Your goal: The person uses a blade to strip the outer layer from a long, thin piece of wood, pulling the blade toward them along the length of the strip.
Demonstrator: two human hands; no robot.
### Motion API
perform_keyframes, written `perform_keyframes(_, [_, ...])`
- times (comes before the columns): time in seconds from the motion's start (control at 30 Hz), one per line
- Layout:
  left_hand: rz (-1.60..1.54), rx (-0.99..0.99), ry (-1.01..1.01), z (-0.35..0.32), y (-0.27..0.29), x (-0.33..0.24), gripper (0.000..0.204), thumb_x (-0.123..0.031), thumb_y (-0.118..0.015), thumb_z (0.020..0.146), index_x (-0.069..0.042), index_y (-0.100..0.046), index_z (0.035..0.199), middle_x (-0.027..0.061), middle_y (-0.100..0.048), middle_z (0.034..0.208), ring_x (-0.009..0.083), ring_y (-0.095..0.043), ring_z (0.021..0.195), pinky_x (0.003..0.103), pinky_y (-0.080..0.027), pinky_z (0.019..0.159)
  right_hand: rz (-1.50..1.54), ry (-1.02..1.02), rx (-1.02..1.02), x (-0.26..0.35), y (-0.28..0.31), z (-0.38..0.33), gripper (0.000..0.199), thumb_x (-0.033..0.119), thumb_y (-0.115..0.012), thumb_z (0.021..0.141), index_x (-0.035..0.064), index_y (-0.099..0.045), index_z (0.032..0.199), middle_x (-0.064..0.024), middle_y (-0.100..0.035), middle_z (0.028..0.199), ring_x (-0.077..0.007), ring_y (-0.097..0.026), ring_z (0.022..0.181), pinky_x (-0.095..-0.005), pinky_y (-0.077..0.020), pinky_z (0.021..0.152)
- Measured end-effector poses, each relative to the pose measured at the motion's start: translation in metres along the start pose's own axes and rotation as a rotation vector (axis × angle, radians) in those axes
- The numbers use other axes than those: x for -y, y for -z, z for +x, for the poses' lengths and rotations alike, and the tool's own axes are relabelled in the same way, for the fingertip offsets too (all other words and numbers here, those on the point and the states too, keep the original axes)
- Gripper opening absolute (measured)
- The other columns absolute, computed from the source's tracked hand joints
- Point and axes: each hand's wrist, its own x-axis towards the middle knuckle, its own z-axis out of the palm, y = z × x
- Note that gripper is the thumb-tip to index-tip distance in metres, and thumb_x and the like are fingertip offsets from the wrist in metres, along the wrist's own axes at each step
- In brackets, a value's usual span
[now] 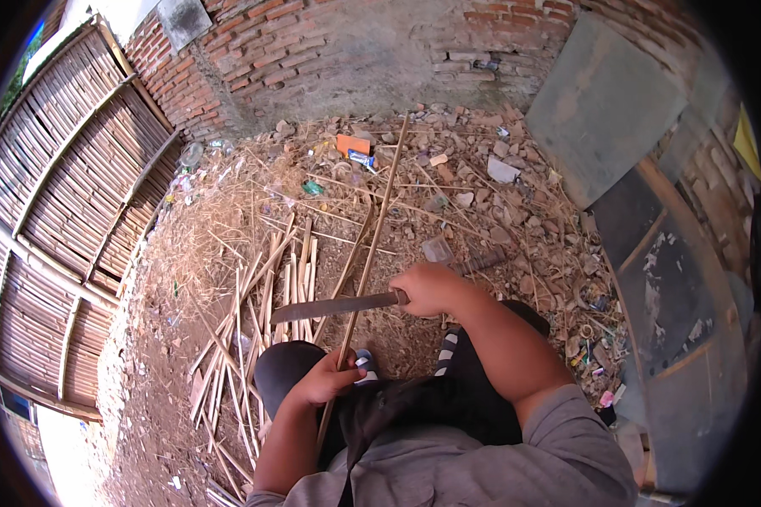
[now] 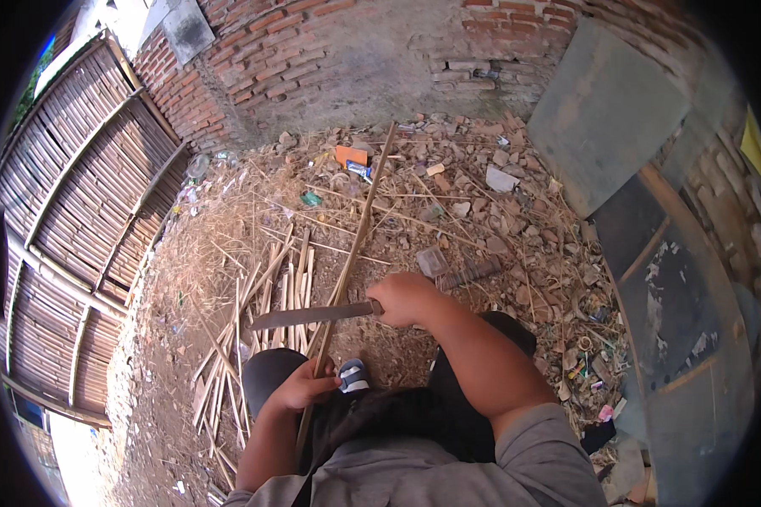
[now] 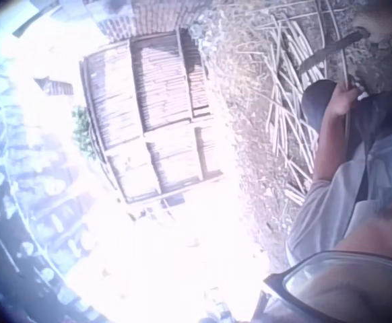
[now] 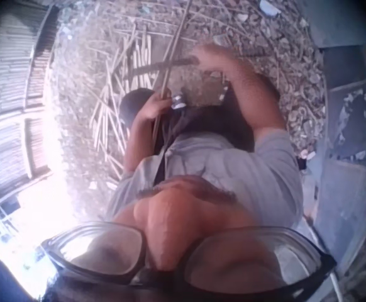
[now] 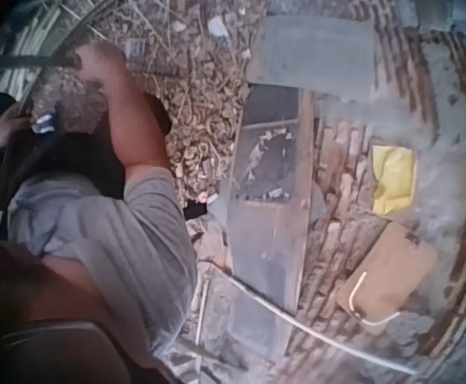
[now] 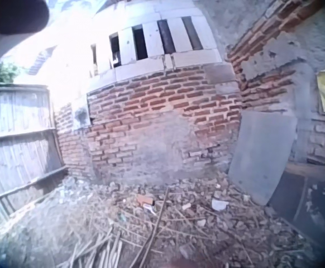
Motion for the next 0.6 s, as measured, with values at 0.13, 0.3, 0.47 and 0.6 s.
perform_keyframes(0.13, [0.003, 0.021, -0.01, -0.003, 0.0, -0.003, 0.025, -0.011, -0.072, 0.095, -0.014, -0.047, 0.093, -0.0065, -0.05, 0.074, 0.0033, -0.043, 0.058, 0.023, -0.03, 0.05, -0.069, 0.234, 0.065, 0.012, -0.014, 0.004, 0.023, 0.031, -0.077, 0.08, 0.013, -0.07, 0.093, -0.0146, -0.07, 0.082, -0.0384, -0.07, 0.083, -0.0506, -0.0539, 0.073])
perform_keyframes(0.3, [0.043, -0.003, -0.028, 0.0, 0.002, 0.004, 0.028, -0.007, -0.072, 0.093, -0.015, -0.045, 0.094, -0.0056, -0.049, 0.072, 0.0048, -0.042, 0.056, 0.024, -0.029, 0.048, 0.087, -0.072, -0.028, -0.024, 0.005, 0.013, 0.031, 0.036, -0.078, 0.083, 0.0097, -0.07, 0.097, -0.0162, -0.07, 0.085, -0.0368, -0.07, 0.086, -0.0497, -0.0544, 0.076])
perform_keyframes(0.47, [0.086, -0.004, -0.046, 0.0, -0.005, -0.004, 0.03, -0.004, -0.071, 0.092, -0.015, -0.044, 0.094, -0.0052, -0.046, 0.07, 0.0062, -0.041, 0.054, 0.025, -0.028, 0.047, 0.118, -0.239, -0.136, -0.031, 0.024, 0.003, 0.036, 0.037, -0.077, 0.086, 0.0052, -0.069, 0.1, -0.0169, -0.071, 0.089, -0.0358, -0.07, 0.09, -0.0489, -0.0546, 0.079])
perform_keyframes(0.6, [0.084, -0.006, -0.032, 0.005, 0.002, 0.005, 0.031, -0.005, -0.073, 0.091, -0.015, -0.044, 0.095, -0.005, -0.048, 0.072, 0.0064, -0.043, 0.056, 0.025, -0.029, 0.048, -0.013, -0.092, 0.053, -0.003, 0.012, -0.003, 0.032, 0.036, -0.078, 0.084, 0.0086, -0.069, 0.098, -0.0155, -0.071, 0.088, -0.0364, -0.07, 0.089, -0.0492, -0.0546, 0.079])
